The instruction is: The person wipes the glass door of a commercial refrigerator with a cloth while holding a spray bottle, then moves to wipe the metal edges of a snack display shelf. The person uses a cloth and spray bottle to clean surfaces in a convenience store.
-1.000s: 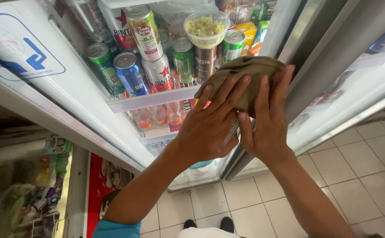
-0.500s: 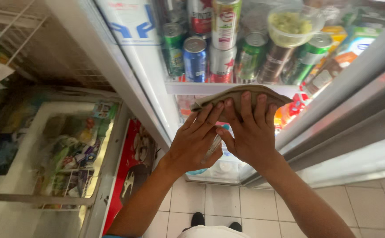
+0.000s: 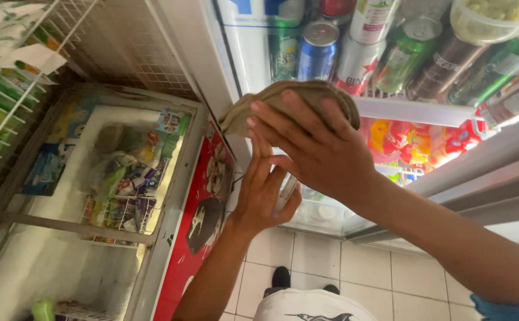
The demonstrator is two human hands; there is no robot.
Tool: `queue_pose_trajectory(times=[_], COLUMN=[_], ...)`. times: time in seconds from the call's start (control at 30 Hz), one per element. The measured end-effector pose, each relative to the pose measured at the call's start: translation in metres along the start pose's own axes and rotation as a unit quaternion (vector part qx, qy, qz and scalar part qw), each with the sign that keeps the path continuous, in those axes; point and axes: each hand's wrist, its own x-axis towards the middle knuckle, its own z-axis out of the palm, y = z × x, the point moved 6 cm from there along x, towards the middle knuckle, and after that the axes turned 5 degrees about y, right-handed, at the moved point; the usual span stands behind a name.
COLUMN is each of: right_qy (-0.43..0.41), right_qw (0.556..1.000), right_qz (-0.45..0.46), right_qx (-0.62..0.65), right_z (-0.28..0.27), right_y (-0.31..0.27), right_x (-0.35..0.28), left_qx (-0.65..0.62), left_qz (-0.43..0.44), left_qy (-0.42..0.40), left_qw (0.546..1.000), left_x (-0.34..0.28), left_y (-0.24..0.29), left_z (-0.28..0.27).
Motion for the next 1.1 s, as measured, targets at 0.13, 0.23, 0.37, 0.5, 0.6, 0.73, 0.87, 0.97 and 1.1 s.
queue_pose_trajectory(times=[0.13, 0.23, 0.37, 0.5, 0.6, 0.73, 0.87, 0.97, 1.1], right_qy=[-0.044, -0.08, -0.103, -0.142, -0.137, -0.13, -0.094, -0.179, -0.118], right_qw=[0.996, 0.992, 0.983, 0.983, 0.985, 0.962, 0.929, 0.912, 0.956], right_qz=[-0.064, -0.074, -0.073, -0.018, 0.086, 0.239, 0.343, 0.35, 0.242], right_qx=[-0.045, -0.066, -0.134, -0.118, -0.055, 0.005, 0.102, 0.114, 0.118], right_z=[0.014, 0.007, -0.01, -0.03, -0.033, -0.002, 0.044, 0.074, 0.089], right_y=[-0.005, 0.01, 0.044, 0.083, 0.091, 0.06, -0.007, -0.048, -0.087], right_x=[-0.048, -0.088, -0.132, -0.192, -0.238, -0.281, -0.278, -0.25, -0.163], left_qx=[-0.054, -0.064, -0.084, -0.1, -0.125, -0.102, -0.061, -0.062, -0.034], left_qz=[-0.028, -0.018, -0.002, 0.041, 0.08, 0.122, 0.155, 0.128, 0.032], left_qy=[0.015, 0.015, 0.006, -0.039, -0.078, -0.14, -0.192, -0.199, -0.141], left_qw=[0.998, 0.998, 0.996, 0.993, 0.986, 0.977, 0.967, 0.97, 0.989], left_x=[-0.034, -0.043, -0.032, -0.013, 0.002, 0.009, -0.006, -0.022, -0.048], left_y=[0.007, 0.024, 0.056, 0.086, 0.102, 0.095, 0.061, 0.032, -0.012], left_z=[0.055, 0.096, 0.141, 0.177, 0.189, 0.175, 0.134, 0.096, 0.038])
